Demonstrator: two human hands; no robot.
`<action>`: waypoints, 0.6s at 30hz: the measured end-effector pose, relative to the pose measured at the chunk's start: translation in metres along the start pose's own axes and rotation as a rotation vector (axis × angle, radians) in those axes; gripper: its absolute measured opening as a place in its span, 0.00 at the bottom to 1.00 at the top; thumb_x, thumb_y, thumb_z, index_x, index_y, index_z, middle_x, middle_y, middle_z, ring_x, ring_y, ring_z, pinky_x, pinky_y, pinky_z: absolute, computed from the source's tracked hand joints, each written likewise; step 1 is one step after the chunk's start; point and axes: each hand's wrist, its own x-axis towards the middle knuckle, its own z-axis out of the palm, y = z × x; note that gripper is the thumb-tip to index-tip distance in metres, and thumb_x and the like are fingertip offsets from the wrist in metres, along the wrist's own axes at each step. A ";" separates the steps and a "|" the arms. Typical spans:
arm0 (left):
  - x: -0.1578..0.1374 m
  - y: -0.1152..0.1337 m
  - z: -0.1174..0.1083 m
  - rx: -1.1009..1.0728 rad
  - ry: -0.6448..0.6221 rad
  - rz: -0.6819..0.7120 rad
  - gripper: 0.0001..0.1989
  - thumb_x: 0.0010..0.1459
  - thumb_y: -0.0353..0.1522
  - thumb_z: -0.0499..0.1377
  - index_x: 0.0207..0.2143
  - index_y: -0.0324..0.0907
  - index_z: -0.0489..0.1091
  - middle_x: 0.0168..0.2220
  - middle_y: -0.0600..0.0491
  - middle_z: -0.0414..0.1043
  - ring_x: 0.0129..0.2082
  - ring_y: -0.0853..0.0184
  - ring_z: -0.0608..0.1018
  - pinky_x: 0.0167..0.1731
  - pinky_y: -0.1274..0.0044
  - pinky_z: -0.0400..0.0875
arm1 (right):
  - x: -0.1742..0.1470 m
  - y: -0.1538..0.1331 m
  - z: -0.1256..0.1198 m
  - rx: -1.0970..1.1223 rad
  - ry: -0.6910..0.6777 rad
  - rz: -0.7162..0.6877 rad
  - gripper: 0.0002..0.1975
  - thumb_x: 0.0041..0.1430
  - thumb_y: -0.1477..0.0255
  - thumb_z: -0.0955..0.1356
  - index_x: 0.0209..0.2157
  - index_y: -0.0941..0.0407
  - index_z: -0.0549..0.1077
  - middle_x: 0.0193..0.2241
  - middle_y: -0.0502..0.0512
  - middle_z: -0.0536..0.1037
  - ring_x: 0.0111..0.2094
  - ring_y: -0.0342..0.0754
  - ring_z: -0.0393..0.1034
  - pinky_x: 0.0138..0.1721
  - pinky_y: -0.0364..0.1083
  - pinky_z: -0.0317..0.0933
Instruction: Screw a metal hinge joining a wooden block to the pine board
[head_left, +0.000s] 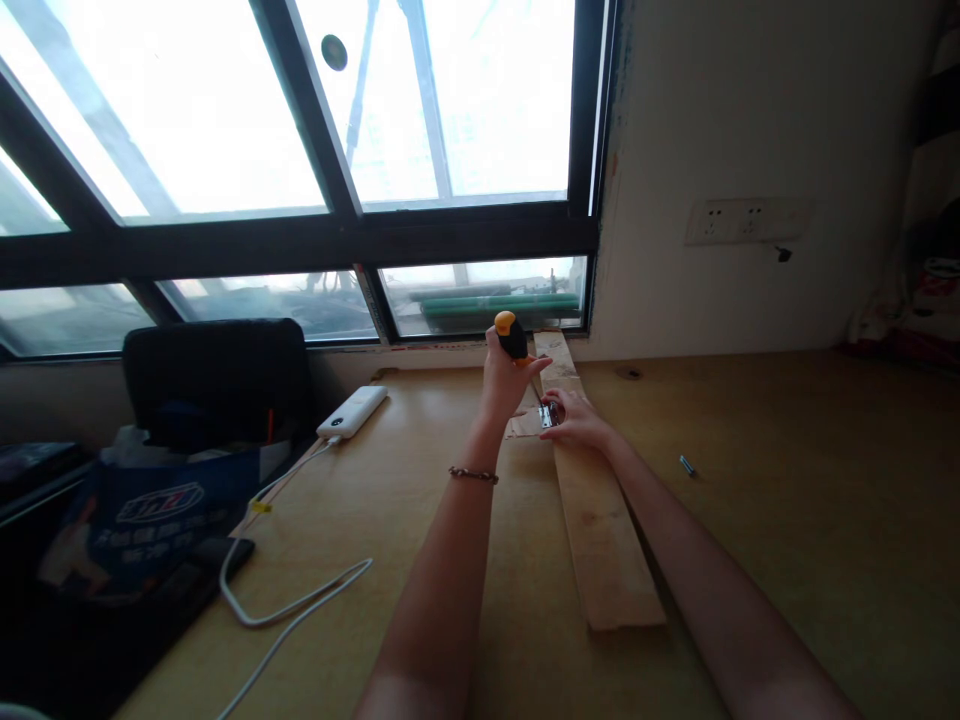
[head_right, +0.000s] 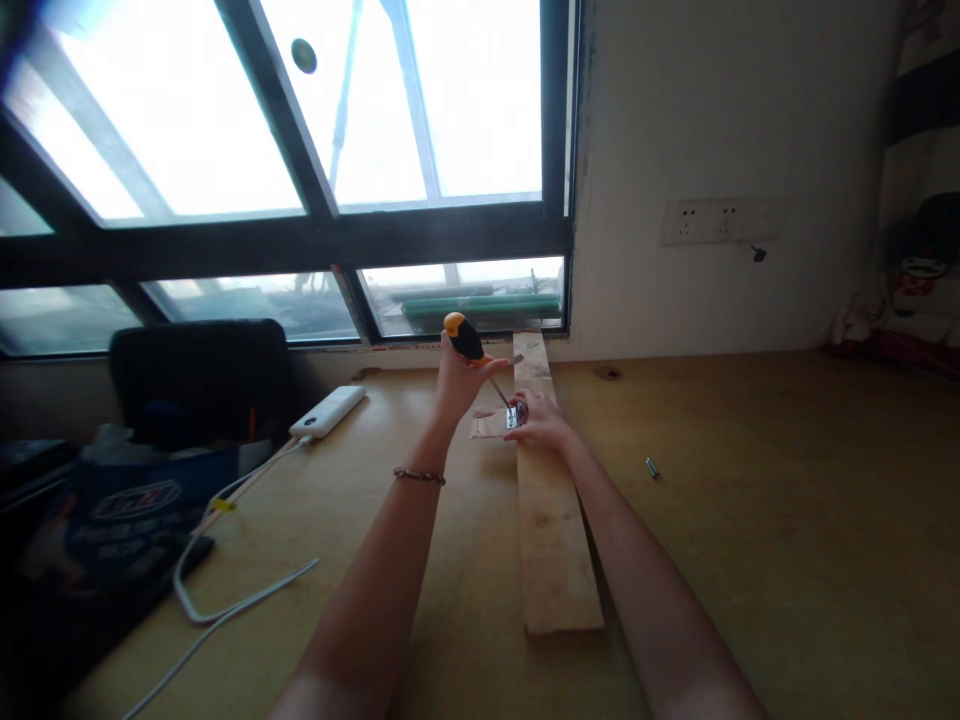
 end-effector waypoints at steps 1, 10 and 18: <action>0.000 -0.001 0.000 0.010 0.012 -0.005 0.30 0.35 0.32 0.66 0.40 0.42 0.54 0.24 0.60 0.67 0.26 0.67 0.74 0.29 0.74 0.68 | 0.000 0.000 0.000 -0.001 0.001 0.001 0.39 0.32 0.59 0.74 0.49 0.54 0.62 0.46 0.55 0.71 0.47 0.54 0.61 0.49 0.51 0.53; 0.001 -0.006 -0.001 -0.123 -0.016 -0.037 0.28 0.34 0.32 0.67 0.39 0.41 0.59 0.31 0.55 0.70 0.33 0.66 0.76 0.34 0.74 0.70 | 0.000 0.000 0.000 0.017 0.000 0.004 0.39 0.33 0.59 0.74 0.49 0.53 0.63 0.46 0.55 0.71 0.47 0.54 0.61 0.48 0.51 0.53; 0.005 -0.001 -0.011 -0.278 -0.251 -0.058 0.24 0.41 0.28 0.61 0.40 0.41 0.54 0.33 0.51 0.72 0.35 0.67 0.76 0.36 0.72 0.70 | 0.000 0.000 0.000 0.025 -0.001 0.008 0.36 0.33 0.60 0.74 0.47 0.53 0.64 0.46 0.55 0.70 0.47 0.54 0.62 0.48 0.51 0.53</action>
